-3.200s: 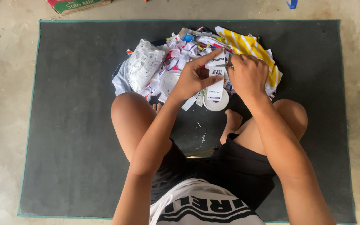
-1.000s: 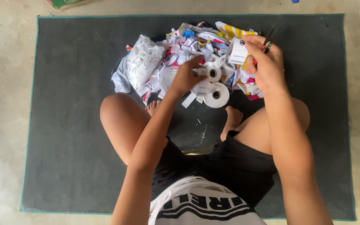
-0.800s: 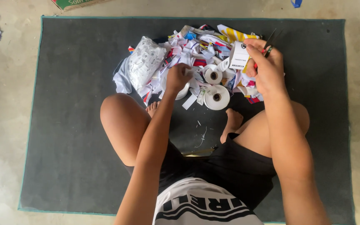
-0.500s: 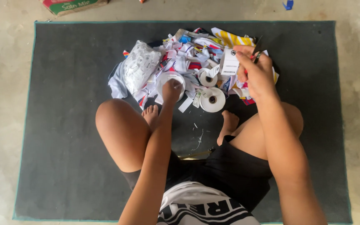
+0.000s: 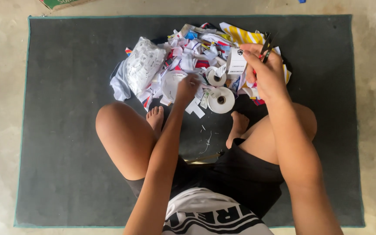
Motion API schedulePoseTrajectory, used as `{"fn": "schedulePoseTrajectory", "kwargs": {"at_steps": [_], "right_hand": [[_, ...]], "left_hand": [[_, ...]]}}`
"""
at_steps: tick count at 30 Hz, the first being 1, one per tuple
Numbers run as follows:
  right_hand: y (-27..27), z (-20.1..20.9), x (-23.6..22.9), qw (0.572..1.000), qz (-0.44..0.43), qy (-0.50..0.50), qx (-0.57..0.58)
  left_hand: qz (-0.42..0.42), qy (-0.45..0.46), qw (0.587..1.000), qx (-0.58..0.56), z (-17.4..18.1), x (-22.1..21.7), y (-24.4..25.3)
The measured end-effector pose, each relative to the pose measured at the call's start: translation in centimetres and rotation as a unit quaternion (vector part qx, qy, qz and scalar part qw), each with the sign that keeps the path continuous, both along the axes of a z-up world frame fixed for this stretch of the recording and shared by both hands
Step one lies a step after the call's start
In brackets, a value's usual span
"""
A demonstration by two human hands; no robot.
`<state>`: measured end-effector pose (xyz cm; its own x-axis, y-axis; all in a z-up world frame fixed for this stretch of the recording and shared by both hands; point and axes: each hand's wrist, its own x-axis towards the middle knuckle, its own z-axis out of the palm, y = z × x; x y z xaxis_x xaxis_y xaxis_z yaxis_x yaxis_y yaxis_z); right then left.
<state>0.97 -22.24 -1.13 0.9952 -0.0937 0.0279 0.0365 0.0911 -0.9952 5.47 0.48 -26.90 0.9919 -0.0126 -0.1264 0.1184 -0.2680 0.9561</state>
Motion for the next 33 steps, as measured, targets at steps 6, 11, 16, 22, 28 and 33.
{"fn": "schedulePoseTrajectory", "kwargs": {"at_steps": [6,11,16,22,28,33], "right_hand": [[-0.2,1.1,-0.4,1.000,0.004,0.002,-0.007],[-0.2,2.2,-1.3,0.999,0.030,-0.004,0.010],[0.2,4.1,-1.9,0.999,0.037,0.002,0.025],[0.2,6.2,-3.3,0.996,0.056,0.019,0.066],[-2.2,3.2,-3.4,0.995,0.057,0.024,0.077],[-2.3,4.1,-3.9,0.993,0.075,0.016,0.086]], "left_hand": [[-0.262,0.015,0.925,0.274,-9.4,-3.9,0.6],[-0.264,0.257,0.827,0.424,-15.7,-9.4,1.8],[-0.286,0.293,0.826,0.387,-11.8,-8.8,-0.1],[-0.262,0.320,0.836,0.361,-12.6,-10.3,-2.7],[-0.253,0.362,0.833,0.334,-13.2,-11.7,-3.1],[-0.228,0.347,0.834,0.363,-15.2,-12.3,-3.8]]}}
